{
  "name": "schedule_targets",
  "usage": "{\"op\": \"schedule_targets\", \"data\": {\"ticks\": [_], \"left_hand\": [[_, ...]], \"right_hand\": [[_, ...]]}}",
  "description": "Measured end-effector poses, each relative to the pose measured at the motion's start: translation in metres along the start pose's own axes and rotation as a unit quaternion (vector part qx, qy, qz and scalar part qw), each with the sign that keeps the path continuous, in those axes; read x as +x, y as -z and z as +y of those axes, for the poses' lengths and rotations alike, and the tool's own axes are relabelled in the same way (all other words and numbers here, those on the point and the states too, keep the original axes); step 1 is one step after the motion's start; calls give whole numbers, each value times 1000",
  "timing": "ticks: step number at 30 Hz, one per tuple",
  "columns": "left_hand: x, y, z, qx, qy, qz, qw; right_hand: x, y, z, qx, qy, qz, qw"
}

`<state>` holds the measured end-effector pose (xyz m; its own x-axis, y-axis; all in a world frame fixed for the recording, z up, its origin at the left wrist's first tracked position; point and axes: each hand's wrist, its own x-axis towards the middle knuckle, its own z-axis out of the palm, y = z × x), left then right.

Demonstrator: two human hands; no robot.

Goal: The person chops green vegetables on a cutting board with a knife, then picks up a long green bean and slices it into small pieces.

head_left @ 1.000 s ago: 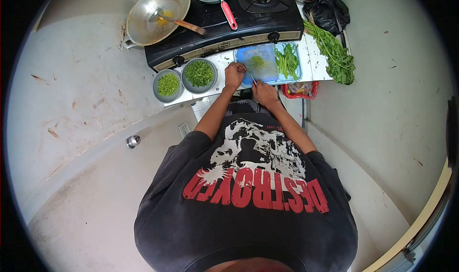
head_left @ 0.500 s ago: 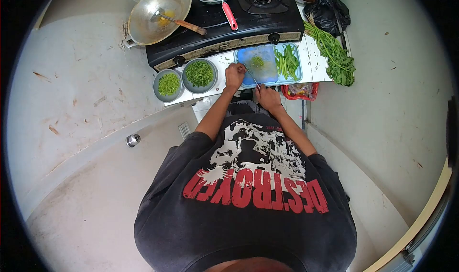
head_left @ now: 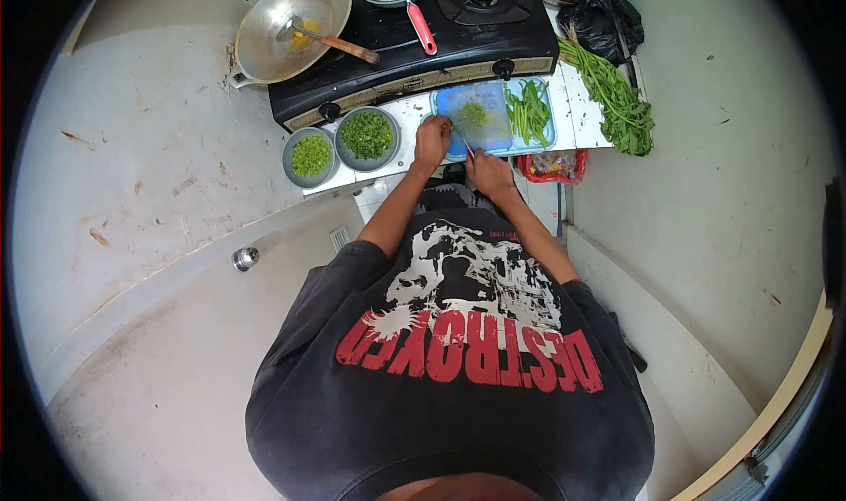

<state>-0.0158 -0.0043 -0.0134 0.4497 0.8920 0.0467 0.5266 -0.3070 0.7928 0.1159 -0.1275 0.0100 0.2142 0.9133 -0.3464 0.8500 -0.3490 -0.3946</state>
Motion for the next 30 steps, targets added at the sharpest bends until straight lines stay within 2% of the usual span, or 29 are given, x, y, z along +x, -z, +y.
{"op": "schedule_targets", "data": {"ticks": [2, 21, 26, 30], "left_hand": [[3, -5, 0, -29, 54, 3, 998], [7, -7, -7, -21, 42, -2, 999], [7, -2, 1, -23, 59, -31, 997], [11, 0, -4, -12, 20, -47, 999]], "right_hand": [[-3, 2, 1, 1, 4, 6, 1000], [-8, -6, 11, -19, 29, 44, 998], [-12, 2, 15, -9, 5, 24, 1000], [-11, 22, -3, -13, 3, -13, 1000]]}}
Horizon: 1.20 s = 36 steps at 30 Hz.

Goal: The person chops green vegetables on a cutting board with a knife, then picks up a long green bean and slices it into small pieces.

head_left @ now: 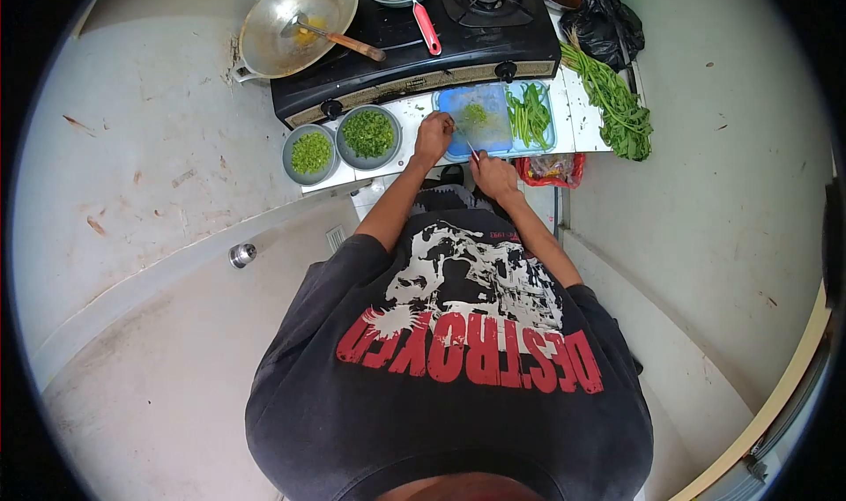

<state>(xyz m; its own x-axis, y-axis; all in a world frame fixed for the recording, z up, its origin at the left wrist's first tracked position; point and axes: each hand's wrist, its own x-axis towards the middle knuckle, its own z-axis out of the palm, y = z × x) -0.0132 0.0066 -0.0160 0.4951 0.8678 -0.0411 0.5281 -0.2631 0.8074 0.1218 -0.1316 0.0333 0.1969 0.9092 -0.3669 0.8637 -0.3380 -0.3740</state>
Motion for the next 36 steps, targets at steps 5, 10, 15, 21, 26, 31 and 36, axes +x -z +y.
{"op": "schedule_targets", "data": {"ticks": [5, 10, 15, 21, 26, 31, 36], "left_hand": [[-1, 10, 7, 5, -13, -28, 1000], [-12, 6, 10, 29, -65, 23, 997], [-12, 0, 0, 17, -59, 49, 997], [-6, -12, -6, -27, 14, 71, 997], [-6, -12, -5, -31, 21, 71, 997], [-7, -9, -1, -31, 18, 70, 997], [-6, -11, -2, -28, 20, 77, 996]], "right_hand": [[11, -1, 0, -2, 18, 1, 1000], [27, -14, 6, 3, 25, 21, 999], [25, -26, 10, -2, 26, 35, 999], [3, -18, 25, -9, 23, 22, 999], [3, -16, 26, -4, 2, 21, 1000], [5, -14, 8, 10, 25, 21, 999], [19, -16, 2, 18, 23, 24, 999]]}}
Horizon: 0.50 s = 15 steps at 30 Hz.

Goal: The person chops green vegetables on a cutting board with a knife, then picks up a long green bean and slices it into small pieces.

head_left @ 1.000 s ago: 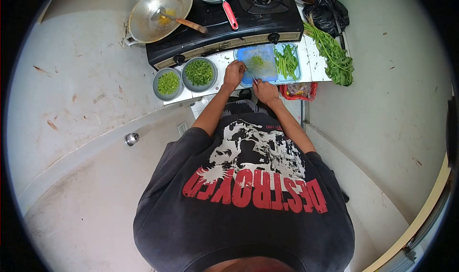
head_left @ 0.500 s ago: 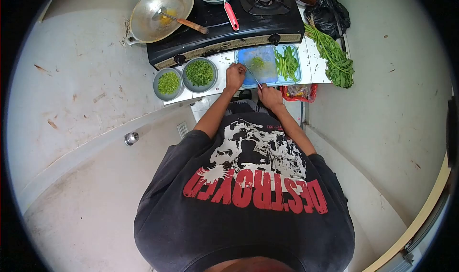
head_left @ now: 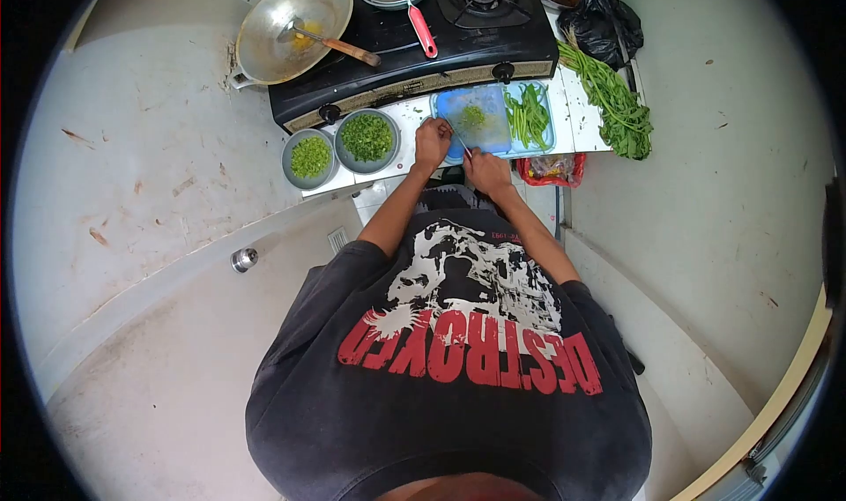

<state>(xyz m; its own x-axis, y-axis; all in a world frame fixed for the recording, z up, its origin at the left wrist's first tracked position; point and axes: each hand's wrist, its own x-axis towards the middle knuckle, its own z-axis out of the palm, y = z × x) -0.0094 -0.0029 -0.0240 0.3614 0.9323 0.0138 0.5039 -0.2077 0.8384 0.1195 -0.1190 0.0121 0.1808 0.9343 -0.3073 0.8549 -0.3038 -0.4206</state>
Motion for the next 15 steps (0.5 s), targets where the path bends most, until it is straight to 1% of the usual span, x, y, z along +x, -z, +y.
{"op": "schedule_targets", "data": {"ticks": [2, 5, 8, 11, 14, 15], "left_hand": [[-1, 2, 2, 10, 8, -5, 1000], [-1, 1, 1, -19, 11, 6, 1000], [1, 2, -1, -1, 2, -5, 1000], [3, -4, -14, 14, -1, -13, 1000], [-2, 7, 5, -5, 24, -13, 1000], [-1, 4, 1, -7, 23, -16, 1000]], "right_hand": [[8, -8, 1, -2, 5, 11, 1000], [9, -5, -4, -6, -2, 18, 1000], [7, -9, 3, -5, 6, 27, 1000], [-3, -8, 9, -36, 1, 0, 999], [-16, -14, 18, -40, -2, 10, 999], [-18, -14, 19, -38, -4, 7, 999]]}}
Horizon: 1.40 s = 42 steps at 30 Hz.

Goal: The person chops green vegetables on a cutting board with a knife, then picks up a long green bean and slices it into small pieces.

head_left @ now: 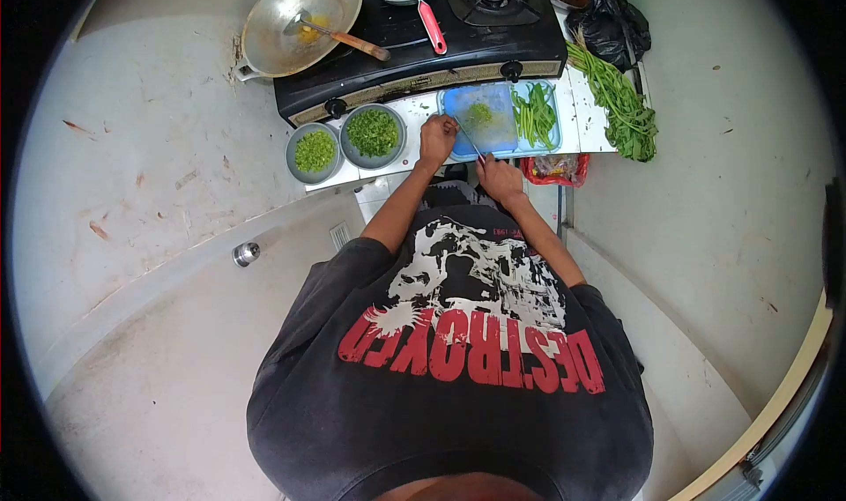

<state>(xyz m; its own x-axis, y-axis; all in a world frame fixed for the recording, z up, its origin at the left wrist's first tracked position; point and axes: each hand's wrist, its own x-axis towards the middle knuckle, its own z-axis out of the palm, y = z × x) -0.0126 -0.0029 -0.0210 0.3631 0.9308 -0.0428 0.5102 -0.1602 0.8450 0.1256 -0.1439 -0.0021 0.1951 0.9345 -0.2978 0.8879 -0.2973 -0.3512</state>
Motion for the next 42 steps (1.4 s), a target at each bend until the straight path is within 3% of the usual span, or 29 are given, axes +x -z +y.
{"op": "schedule_targets", "data": {"ticks": [12, 26, 29, 42], "left_hand": [[10, -3, -2, 12, -41, -56, 998], [2, -1, -1, 82, -92, -8, 992], [1, -4, -3, 28, -76, 1, 997], [5, -7, -2, 40, -28, -14, 999]], "right_hand": [[15, 19, -13, 37, -21, 0, 999], [30, 1, -15, 14, -2, 3, 1000], [27, 4, -16, 18, -3, 13, 1000], [16, 9, -12, 27, -17, 6, 999]]}}
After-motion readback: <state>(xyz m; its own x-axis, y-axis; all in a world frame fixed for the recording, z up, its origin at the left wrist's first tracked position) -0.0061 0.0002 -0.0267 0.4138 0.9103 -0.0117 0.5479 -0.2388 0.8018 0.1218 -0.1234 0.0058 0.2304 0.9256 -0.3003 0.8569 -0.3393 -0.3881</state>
